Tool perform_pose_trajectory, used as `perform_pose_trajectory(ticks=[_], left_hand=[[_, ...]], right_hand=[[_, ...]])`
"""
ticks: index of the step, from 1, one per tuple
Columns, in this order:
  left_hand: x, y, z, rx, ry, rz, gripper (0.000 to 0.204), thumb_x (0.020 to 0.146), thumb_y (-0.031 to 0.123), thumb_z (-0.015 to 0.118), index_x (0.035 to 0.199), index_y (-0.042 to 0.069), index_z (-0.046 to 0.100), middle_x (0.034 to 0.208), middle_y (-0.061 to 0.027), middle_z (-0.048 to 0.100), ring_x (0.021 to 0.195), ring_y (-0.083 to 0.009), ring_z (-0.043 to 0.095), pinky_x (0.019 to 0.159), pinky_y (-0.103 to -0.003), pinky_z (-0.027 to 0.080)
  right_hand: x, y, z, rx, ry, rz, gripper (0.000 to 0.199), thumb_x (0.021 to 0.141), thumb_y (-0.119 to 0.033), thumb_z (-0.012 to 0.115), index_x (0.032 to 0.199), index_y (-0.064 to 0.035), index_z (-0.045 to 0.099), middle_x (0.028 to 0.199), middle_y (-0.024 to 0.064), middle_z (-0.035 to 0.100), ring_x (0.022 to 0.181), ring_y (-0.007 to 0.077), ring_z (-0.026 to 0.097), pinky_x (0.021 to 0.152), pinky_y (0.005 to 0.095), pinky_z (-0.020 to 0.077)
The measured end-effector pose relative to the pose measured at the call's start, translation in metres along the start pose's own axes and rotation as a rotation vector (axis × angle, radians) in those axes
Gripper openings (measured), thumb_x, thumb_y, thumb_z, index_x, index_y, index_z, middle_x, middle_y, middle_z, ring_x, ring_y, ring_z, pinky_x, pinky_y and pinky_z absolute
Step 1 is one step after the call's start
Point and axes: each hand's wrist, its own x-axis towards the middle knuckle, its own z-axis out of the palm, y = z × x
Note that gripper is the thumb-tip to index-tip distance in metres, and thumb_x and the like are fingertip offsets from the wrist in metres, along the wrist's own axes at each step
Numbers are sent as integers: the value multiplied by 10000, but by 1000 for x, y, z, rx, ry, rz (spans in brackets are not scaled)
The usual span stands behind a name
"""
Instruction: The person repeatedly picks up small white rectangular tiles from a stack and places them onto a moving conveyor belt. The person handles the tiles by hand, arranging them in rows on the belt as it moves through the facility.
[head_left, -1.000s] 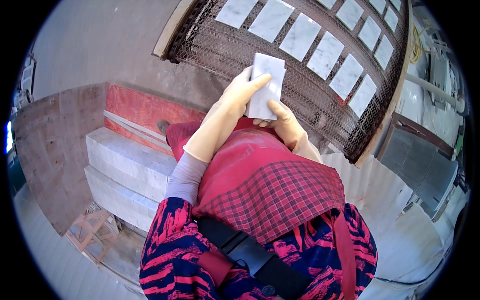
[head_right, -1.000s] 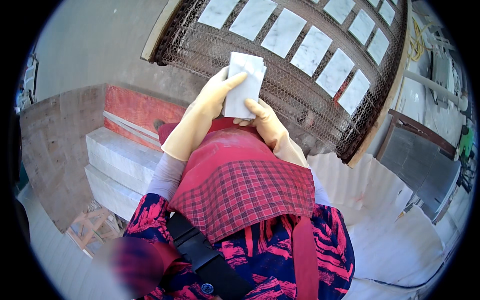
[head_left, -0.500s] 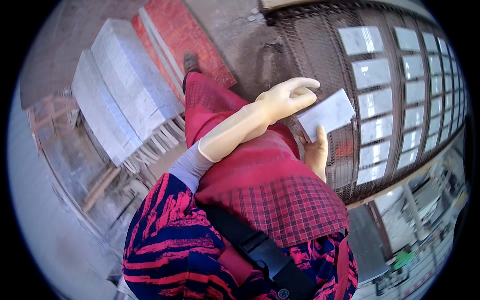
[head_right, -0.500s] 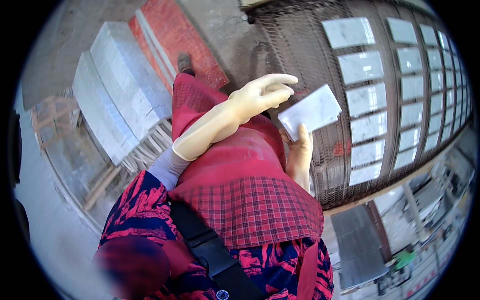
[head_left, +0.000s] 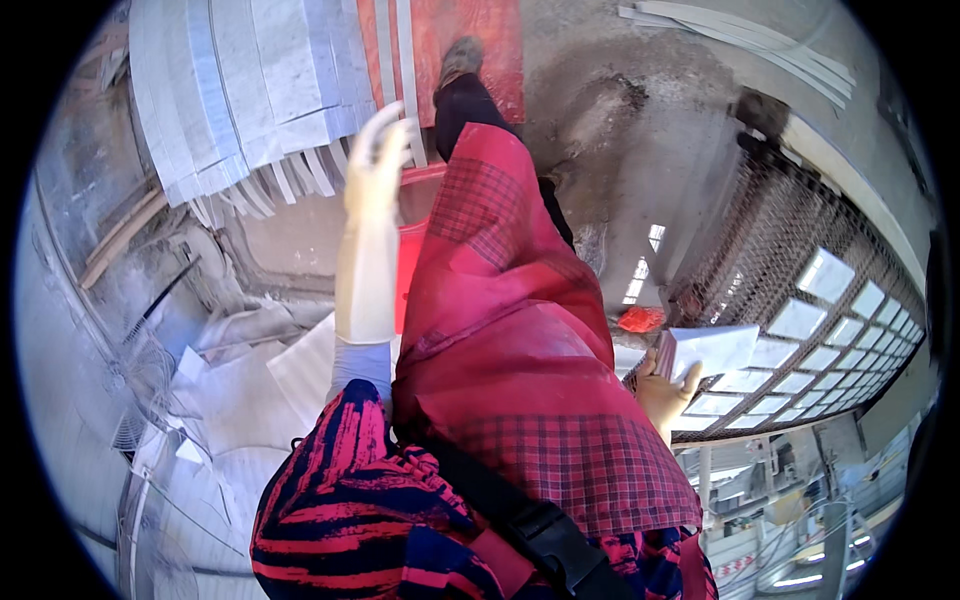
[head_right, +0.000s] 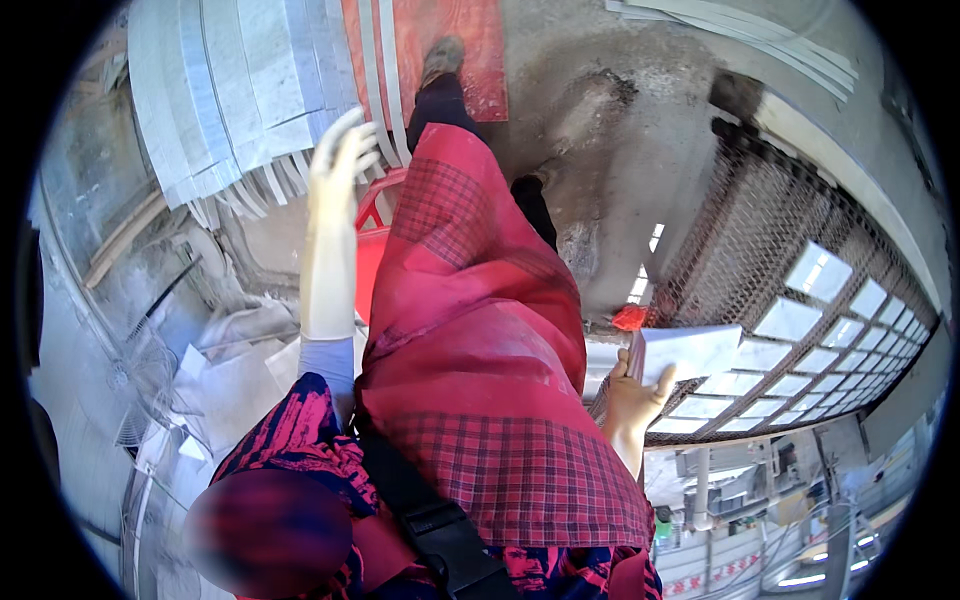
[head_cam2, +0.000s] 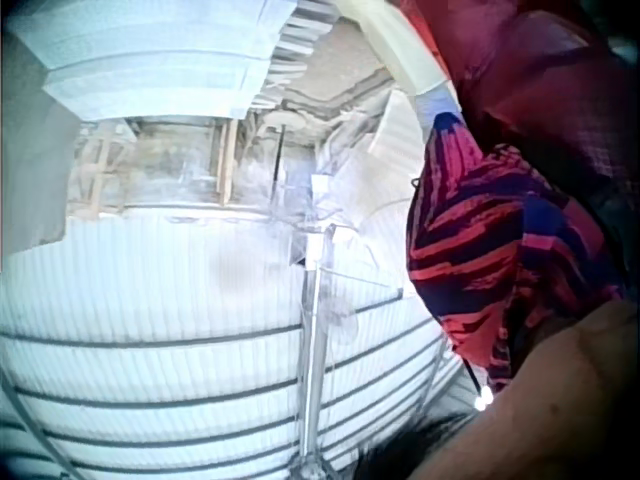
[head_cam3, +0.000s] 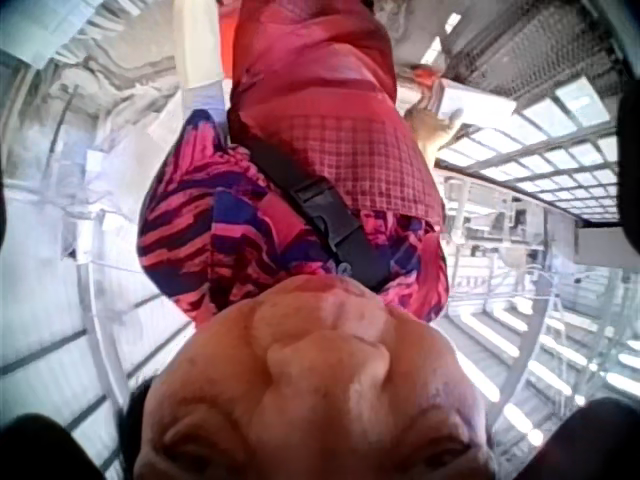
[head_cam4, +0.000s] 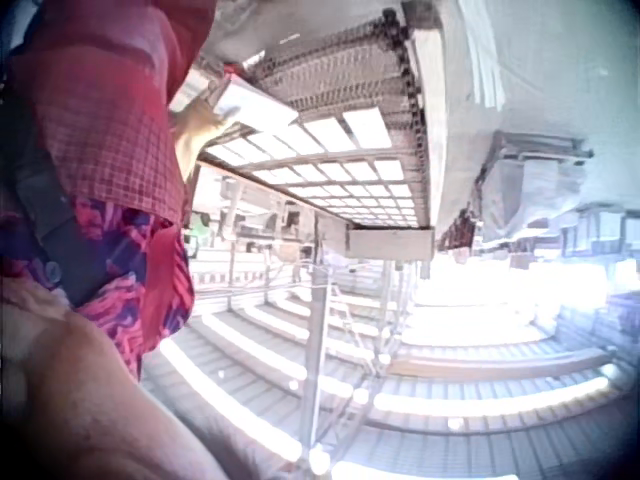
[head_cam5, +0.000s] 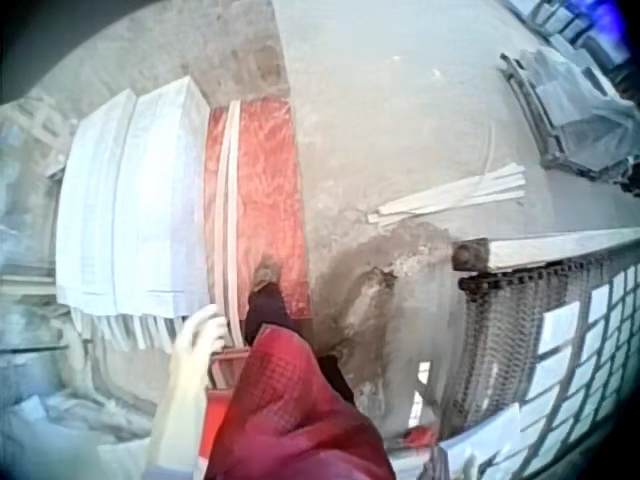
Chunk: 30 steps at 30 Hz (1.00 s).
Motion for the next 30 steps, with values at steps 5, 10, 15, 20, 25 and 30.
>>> perform_pose_trajectory(ticks=[5,10,15,20,25,30], left_hand=[[16,-115,-100,59,300,-396,457,1028,298,670,1441,116,601,1295,-105,696,1198,-244,672,984,-384,544],[57,-205,-100,410,248,-602,655,938,378,757,1503,125,545,1390,-145,656,1279,-285,631,1049,-413,496],[115,-337,-109,723,237,-463,920,848,442,824,1563,23,425,1450,-260,594,1364,-356,567,1116,-418,445],[186,-372,-94,867,221,-467,910,852,416,810,1567,19,410,1420,-262,607,1326,-366,587,1097,-431,460],[217,-390,-101,954,249,-439,901,855,391,796,1570,16,396,1391,-265,620,1289,-376,608,1078,-445,474],[244,-384,-90,1010,268,-367,892,859,365,782,1573,12,381,1361,-268,633,1251,-386,629,1059,-459,489]], right_hand=[[-9,-27,39,-57,49,13,806,887,-561,779,1451,-61,491,1283,157,659,1067,321,657,868,419,554],[-19,-12,65,-115,77,-91,747,913,-641,701,1361,-53,594,1128,136,740,901,276,730,749,358,589],[-21,-15,55,-392,-37,-190,727,933,-700,631,1353,-106,607,1055,120,750,919,218,736,730,339,572],[-2,14,85,-501,275,-443,704,943,-668,637,1368,-107,601,1046,122,741,867,203,723,674,308,563],[37,24,108,-603,429,-573,682,954,-636,643,1383,-108,594,1037,124,732,815,189,709,617,277,554],[46,32,108,-608,490,-702,661,964,-604,649,1397,-108,588,1028,126,723,763,174,696,561,245,545]])
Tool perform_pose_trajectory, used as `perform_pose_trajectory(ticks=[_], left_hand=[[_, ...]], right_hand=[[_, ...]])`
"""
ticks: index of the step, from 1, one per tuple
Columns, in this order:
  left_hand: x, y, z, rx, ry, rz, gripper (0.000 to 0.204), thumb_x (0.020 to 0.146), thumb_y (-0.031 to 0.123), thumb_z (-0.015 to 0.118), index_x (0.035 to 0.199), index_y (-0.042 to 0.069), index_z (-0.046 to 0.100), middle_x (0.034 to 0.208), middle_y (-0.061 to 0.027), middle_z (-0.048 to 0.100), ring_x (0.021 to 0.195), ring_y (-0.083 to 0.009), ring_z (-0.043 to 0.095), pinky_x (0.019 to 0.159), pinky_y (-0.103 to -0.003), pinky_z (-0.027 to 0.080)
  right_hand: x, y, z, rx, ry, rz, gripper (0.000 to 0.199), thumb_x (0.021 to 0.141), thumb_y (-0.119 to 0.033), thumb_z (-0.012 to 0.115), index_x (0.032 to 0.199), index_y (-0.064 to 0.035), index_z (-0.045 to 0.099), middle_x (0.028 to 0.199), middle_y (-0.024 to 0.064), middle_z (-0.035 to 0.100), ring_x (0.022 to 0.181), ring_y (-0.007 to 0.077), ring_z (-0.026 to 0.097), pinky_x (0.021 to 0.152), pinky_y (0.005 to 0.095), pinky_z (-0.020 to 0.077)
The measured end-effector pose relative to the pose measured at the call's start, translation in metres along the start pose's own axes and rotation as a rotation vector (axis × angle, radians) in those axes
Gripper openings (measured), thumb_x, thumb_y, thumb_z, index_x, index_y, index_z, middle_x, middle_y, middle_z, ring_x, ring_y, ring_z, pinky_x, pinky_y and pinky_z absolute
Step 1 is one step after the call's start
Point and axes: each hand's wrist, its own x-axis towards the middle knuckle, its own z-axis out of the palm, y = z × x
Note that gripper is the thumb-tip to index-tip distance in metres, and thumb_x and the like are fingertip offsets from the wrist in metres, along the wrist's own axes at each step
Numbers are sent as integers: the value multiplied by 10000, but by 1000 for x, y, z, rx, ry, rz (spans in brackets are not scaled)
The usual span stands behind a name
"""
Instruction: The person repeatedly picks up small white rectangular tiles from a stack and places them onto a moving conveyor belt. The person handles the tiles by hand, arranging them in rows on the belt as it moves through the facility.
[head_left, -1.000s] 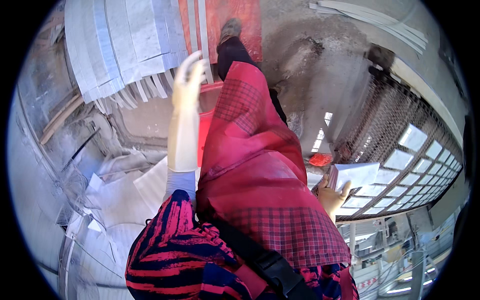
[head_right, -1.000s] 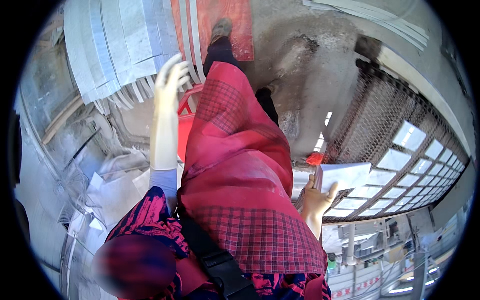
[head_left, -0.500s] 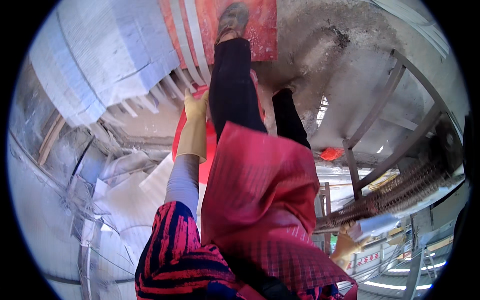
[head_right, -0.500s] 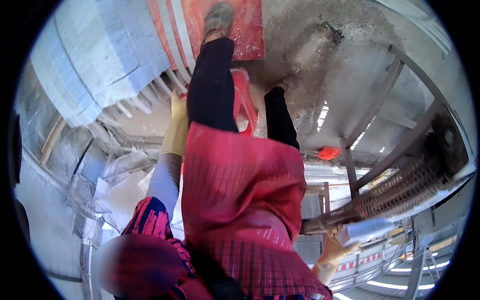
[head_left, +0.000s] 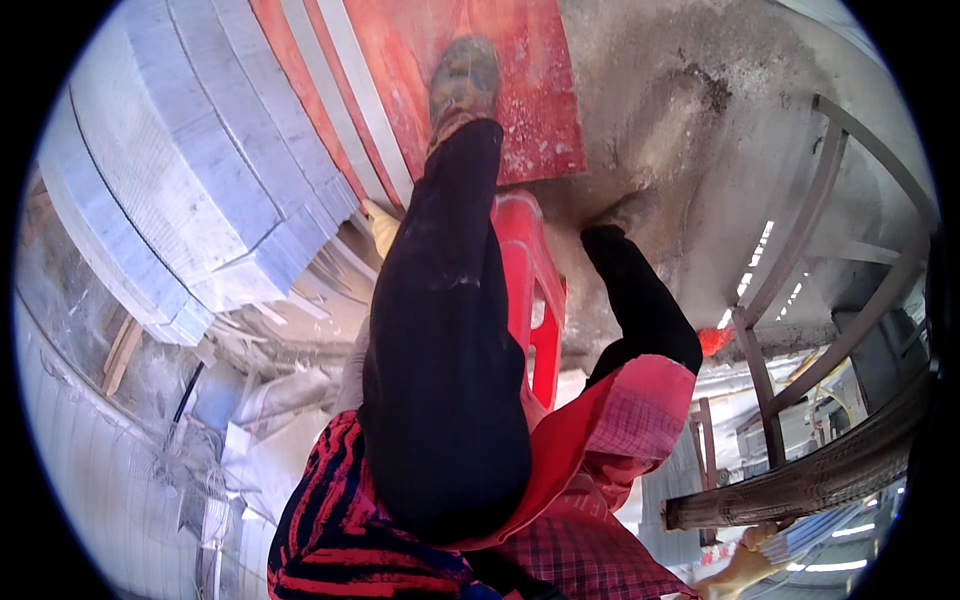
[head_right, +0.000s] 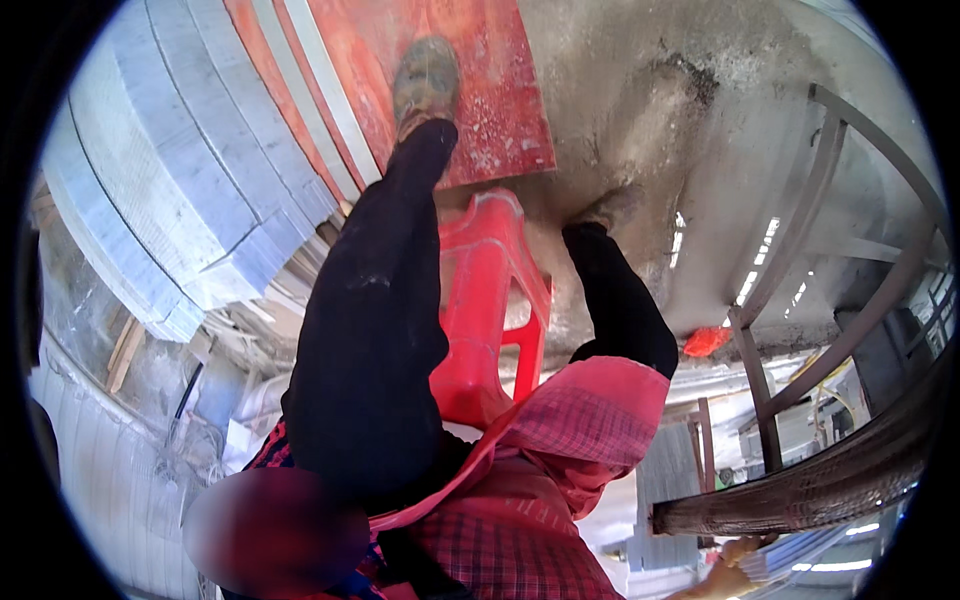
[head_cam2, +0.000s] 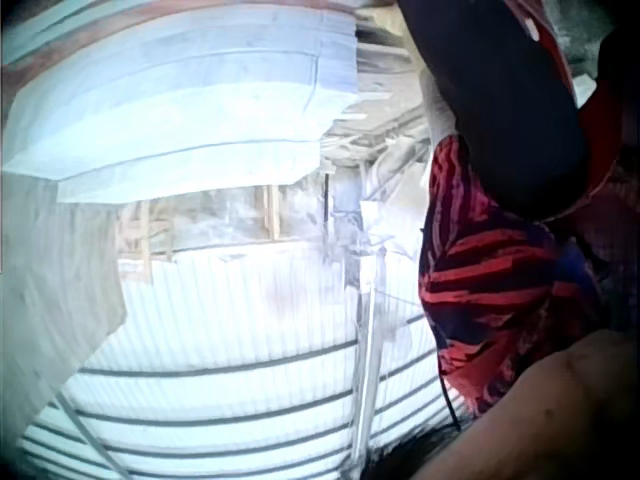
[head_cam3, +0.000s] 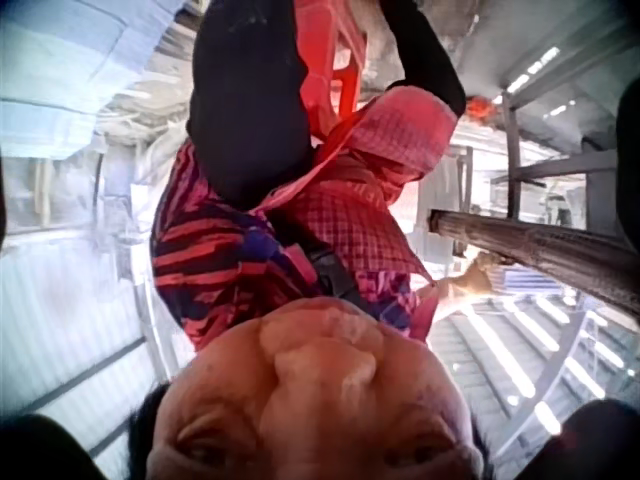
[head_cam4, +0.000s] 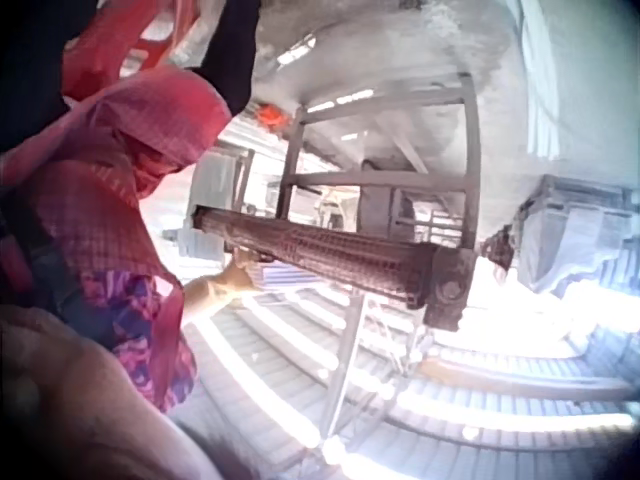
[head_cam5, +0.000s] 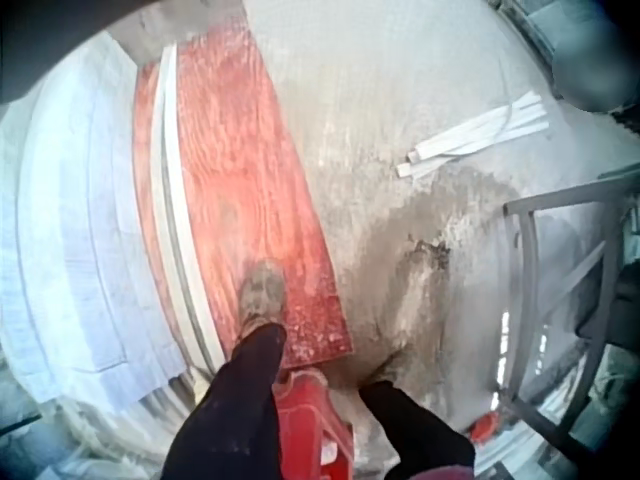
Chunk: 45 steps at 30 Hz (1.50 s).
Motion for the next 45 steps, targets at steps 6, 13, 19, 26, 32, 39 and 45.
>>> perform_pose_trajectory(ticks=[6,13,19,26,32,39,45], left_hand=[[0,9,1,-19,38,56,882,864,335,766,1577,8,364,1326,-271,648,1206,-398,653,1036,-475,506],[-4,-19,-2,-148,23,116,747,899,274,709,1540,10,429,1278,-271,674,1152,-420,680,1009,-499,524],[9,-53,14,-395,-120,150,277,947,148,595,1194,45,671,1124,-207,735,1015,-360,721,876,-445,547],[1,-46,-29,-445,-262,216,279,965,215,619,1191,76,703,1085,-165,759,1023,-307,739,902,-416,554],[-44,-39,-111,-603,-234,327,303,938,125,660,1231,55,692,1080,-114,767,1003,-214,733,896,-366,557],[-63,-42,-181,-925,-18,669,405,956,-21,632,1358,24,632,1145,-112,726,1027,-188,705,935,-324,549],[-83,-2,-312,-826,278,967,415,974,1,652,1387,44,639,1119,-72,716,905,-141,658,818,-285,539]], right_hand=[[-15,-4,-28,27,85,-78,637,977,-565,656,1415,-109,580,1017,128,712,701,157,680,493,207,534],[-9,-24,-65,86,-29,-37,579,1013,-505,632,1404,-79,601,1116,139,727,708,146,710,468,198,573],[19,-14,-75,85,-59,-15,496,1029,-464,617,1361,-95,630,1248,23,705,984,145,700,513,180,577],[41,-25,-87,-19,-149,119,666,926,-646,674,1318,-109,664,1190,61,709,926,167,697,547,175,525],[37,-21,-75,-165,2,2,787,837,-740,707,1272,-85,675,1129,103,700,831,206,693,562,260,565],[28,-44,-75,-492,62,-258,996,848,-754,666,1446,36,570,1359,281,603,1168,391,658,808,412,666],[41,-33,-77,-465,-12,-263,978,869,-709,667,1458,63,552,1487,286,536,1294,444,594,932,538,612]])
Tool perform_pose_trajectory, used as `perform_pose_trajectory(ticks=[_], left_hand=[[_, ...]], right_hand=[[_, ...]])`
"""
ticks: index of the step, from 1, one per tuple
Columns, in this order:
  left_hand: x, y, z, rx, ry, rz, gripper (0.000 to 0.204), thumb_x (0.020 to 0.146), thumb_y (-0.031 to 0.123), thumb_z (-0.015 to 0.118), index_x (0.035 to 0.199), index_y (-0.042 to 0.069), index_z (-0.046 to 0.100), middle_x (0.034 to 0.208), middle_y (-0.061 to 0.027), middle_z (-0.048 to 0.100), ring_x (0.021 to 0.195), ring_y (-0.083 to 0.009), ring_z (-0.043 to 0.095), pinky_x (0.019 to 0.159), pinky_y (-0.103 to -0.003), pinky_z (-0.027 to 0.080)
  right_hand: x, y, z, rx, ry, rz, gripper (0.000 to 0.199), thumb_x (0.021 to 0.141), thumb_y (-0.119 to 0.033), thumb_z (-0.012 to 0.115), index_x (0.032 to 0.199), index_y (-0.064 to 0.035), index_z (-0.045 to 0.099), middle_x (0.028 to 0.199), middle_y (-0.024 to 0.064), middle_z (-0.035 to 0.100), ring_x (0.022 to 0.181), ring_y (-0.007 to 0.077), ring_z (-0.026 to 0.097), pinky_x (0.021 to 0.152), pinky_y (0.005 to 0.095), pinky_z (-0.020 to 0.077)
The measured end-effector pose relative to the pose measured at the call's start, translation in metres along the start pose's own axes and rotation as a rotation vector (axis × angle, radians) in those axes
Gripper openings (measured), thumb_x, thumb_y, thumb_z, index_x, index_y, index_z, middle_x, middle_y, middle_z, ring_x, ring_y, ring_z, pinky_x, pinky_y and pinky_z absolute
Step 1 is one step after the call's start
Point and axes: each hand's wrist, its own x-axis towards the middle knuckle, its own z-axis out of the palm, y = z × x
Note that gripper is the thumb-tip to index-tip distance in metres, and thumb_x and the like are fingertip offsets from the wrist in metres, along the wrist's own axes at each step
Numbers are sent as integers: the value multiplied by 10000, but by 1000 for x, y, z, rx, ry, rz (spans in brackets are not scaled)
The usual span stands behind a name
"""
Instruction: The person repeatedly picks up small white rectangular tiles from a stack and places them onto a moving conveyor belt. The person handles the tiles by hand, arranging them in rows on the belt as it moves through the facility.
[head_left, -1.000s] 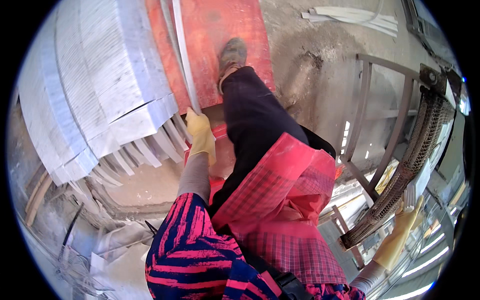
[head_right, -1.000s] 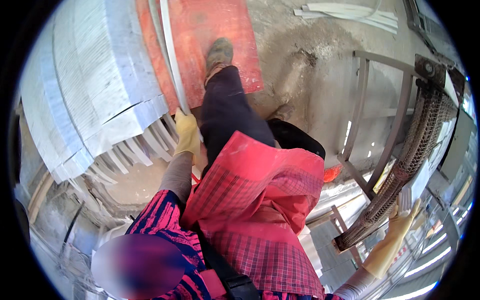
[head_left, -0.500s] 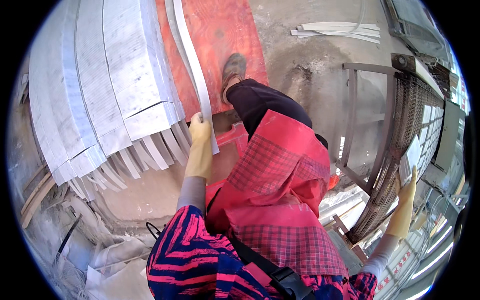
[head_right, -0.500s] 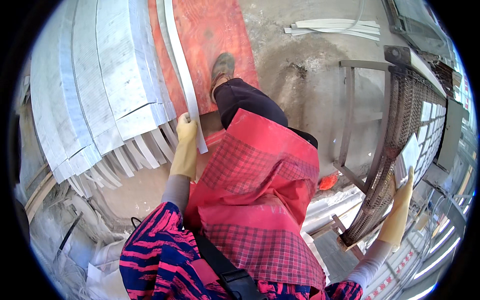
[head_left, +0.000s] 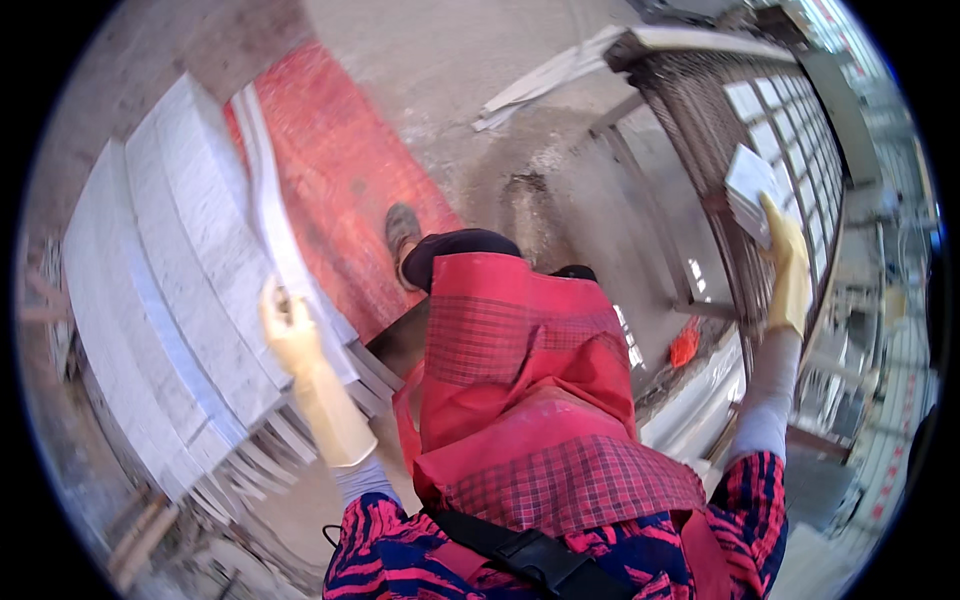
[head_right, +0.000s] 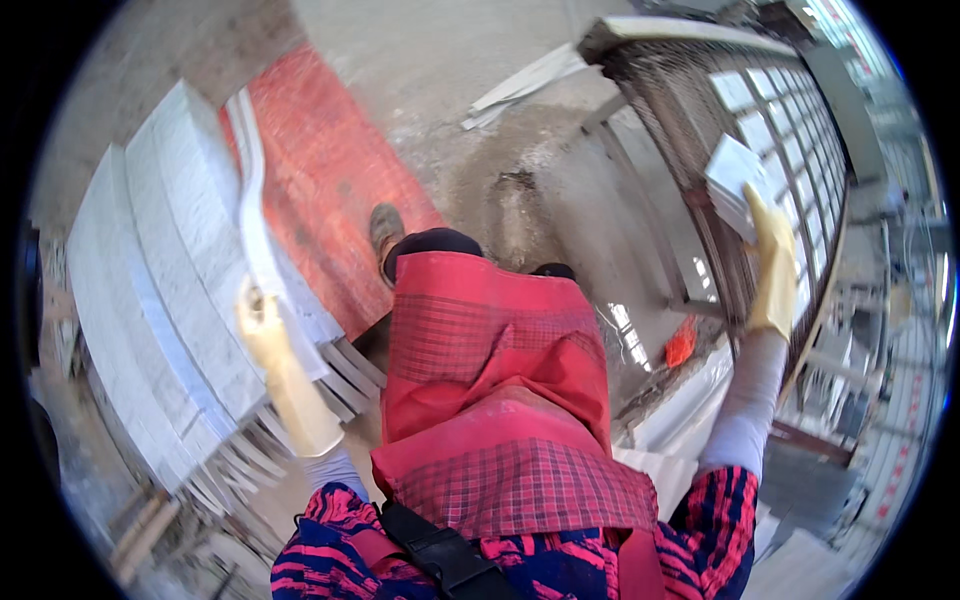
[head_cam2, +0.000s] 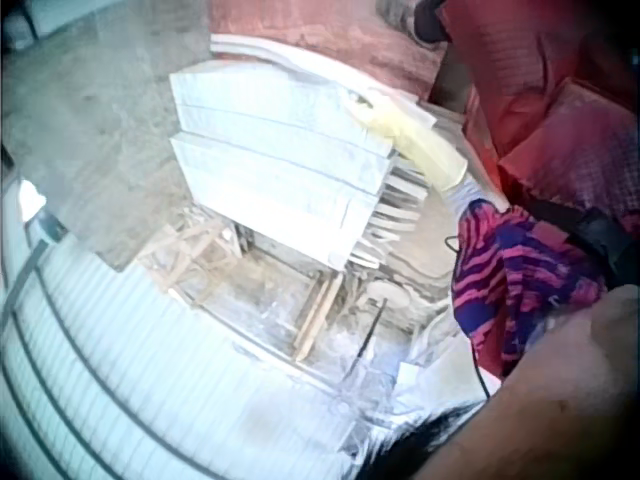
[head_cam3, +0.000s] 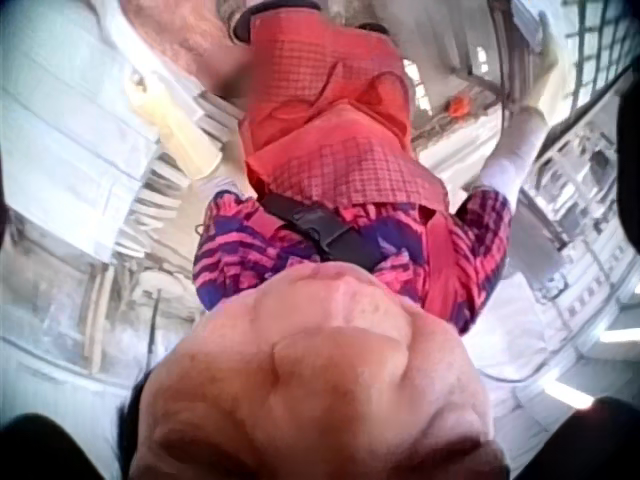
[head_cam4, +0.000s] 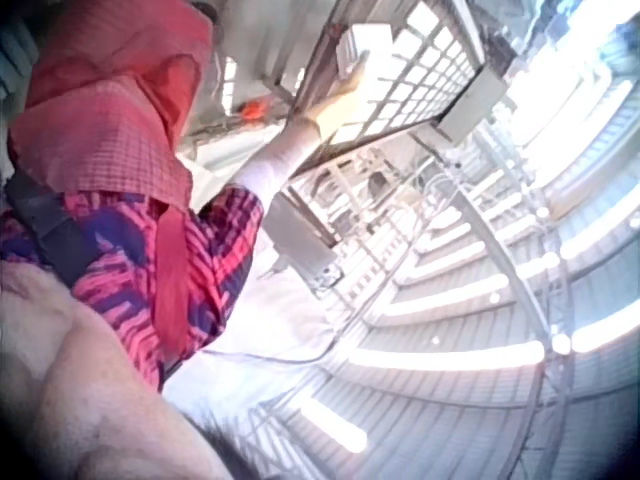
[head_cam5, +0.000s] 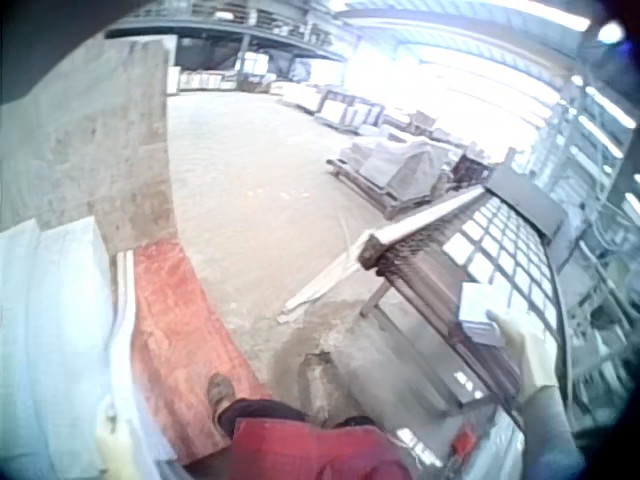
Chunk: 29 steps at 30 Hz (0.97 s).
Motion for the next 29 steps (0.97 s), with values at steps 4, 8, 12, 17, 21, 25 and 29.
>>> perform_pose_trajectory(ticks=[4,8,12,17,21,25,29], left_hand=[[45,90,-27,-162,54,301,439,964,15,657,1403,40,638,1213,-108,711,1015,-173,665,879,-289,534],[46,207,-65,-275,119,447,454,979,32,628,1432,6,603,1371,-165,646,1163,-252,671,969,-334,548],[26,292,-96,-157,229,406,400,1018,61,570,1409,-18,594,1431,-183,609,1190,-292,674,1024,-396,564],[77,316,-161,637,194,1211,355,989,70,558,1304,-76,628,1418,-226,621,1254,-349,649,1049,-389,537],[111,386,-73,439,-16,1243,334,985,53,551,1283,-48,664,1430,-195,627,1271,-319,639,1076,-350,501],[136,478,102,-121,-179,849,392,956,227,653,1327,122,726,1429,-122,648,1290,-224,614,1160,-297,391],[184,575,209,-376,-153,1027,416,824,18,604,1212,69,745,1161,-93,731,1091,-203,667,981,-292,492]], right_hand=[[4,-11,2,-86,4,11,947,910,-694,641,1435,90,559,1451,290,571,1276,456,607,915,538,613],[-15,-22,1,-97,-44,79,914,942,-696,586,1399,96,590,1402,308,603,1114,445,705,921,474,618],[-17,-17,3,-137,-54,68,894,955,-719,528,1362,71,635,1327,306,652,978,408,751,876,461,605],[-25,-22,-9,-213,-62,48,913,953,-748,479,1303,74,671,1185,281,716,869,360,766,850,460,580],[-15,-12,-6,-171,-24,0,895,960,-743,467,1239,75,700,1101,266,741,804,339,761,856,457,566],[-27,-11,-14,-137,-77,47,853,981,-721,454,1194,65,708,1092,257,739,780,325,750,855,457,561],[-21,-12,-6,-90,-64,-3,805,997,-688,455,1179,57,698,1115,260,730,877,321,745,845,452,560]])
